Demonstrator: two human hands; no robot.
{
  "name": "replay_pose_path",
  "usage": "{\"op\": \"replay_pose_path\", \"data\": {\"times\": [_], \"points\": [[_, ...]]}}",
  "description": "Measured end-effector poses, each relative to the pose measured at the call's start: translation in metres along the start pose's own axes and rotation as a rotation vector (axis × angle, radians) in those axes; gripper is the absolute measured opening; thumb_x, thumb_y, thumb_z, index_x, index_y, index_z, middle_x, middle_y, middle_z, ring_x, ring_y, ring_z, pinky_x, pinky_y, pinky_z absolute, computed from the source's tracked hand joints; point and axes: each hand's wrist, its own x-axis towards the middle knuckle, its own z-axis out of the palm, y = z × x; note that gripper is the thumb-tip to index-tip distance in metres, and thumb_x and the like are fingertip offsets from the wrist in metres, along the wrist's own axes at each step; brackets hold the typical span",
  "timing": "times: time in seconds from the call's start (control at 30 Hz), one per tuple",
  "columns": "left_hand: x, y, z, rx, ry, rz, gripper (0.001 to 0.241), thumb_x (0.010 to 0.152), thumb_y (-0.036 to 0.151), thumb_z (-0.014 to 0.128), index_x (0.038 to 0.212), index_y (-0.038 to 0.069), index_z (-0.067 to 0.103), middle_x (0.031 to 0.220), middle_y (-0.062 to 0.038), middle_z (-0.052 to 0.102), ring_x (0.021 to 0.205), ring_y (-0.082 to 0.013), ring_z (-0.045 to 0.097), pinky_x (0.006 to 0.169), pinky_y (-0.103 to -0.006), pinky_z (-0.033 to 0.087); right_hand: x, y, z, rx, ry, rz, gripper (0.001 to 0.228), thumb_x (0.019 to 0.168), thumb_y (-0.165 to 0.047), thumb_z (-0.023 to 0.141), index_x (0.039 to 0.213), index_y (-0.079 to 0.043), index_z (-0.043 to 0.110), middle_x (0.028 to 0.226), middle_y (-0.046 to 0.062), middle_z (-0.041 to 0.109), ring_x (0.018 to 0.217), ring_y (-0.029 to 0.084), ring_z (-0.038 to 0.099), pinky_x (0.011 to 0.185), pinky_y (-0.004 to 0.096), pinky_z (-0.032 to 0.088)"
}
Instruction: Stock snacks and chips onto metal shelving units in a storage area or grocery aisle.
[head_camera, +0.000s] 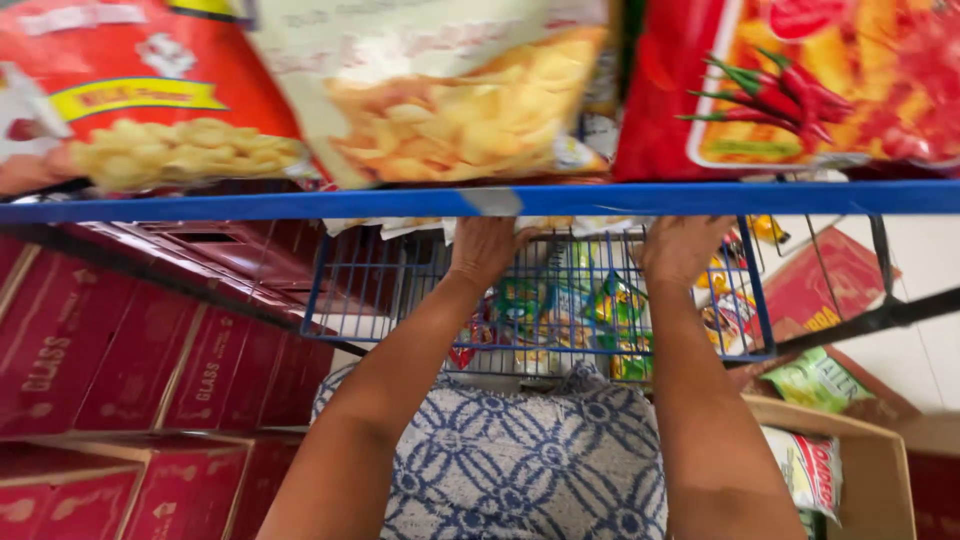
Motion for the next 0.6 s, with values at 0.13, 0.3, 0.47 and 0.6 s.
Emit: {"op": "replay_pose_path", "data": {"times": [0.13,0.3,0.47,0.6], "points": [[0.007,-0.013,-0.026,-0.065,-0.127,0.014,0.053,0.094,0.056,0.059,0.124,0.013,0.067,0.123,-0.013,0.067,0.115,-0.0356,0.058,0.097,-0.0526,0.042,-0.007,-0.004,0.006,0.111,-0.023,0.016,0.047,0.106,-0.020,0.054,0.140,0.012,0.050,0.144,0.042,0.040,0.133,0.059,0.038,0.120,0.059,0.026],[0.008,-0.028,-0.032,-0.057,-0.234,0.040,0.063,0.095,0.061,0.056,0.125,0.007,0.065,0.119,-0.015,0.067,0.116,-0.0350,0.058,0.100,-0.0506,0.042,-0.008,-0.013,0.012,0.029,-0.048,0.025,0.046,0.106,-0.019,0.054,0.138,0.014,0.049,0.143,0.045,0.041,0.129,0.062,0.038,0.115,0.063,0.026],[-0.008,-0.044,-0.019,-0.155,-0.085,0.103,0.063,0.095,0.061,0.057,0.129,0.008,0.064,0.130,-0.015,0.063,0.124,-0.0359,0.055,0.105,-0.0520,0.040,-0.011,-0.036,-0.006,0.112,-0.064,0.094,0.049,0.109,-0.024,0.053,0.139,0.015,0.047,0.143,0.045,0.039,0.133,0.060,0.038,0.119,0.059,0.027],[-0.038,-0.053,-0.058,-0.181,0.039,-0.042,0.056,0.094,0.056,0.063,0.134,0.016,0.062,0.143,-0.017,0.054,0.135,-0.0407,0.044,0.109,-0.0652,0.032,-0.013,-0.050,-0.015,0.218,-0.041,0.108,0.058,0.114,-0.030,0.052,0.146,0.016,0.039,0.151,0.045,0.032,0.141,0.058,0.032,0.125,0.055,0.022]]}}
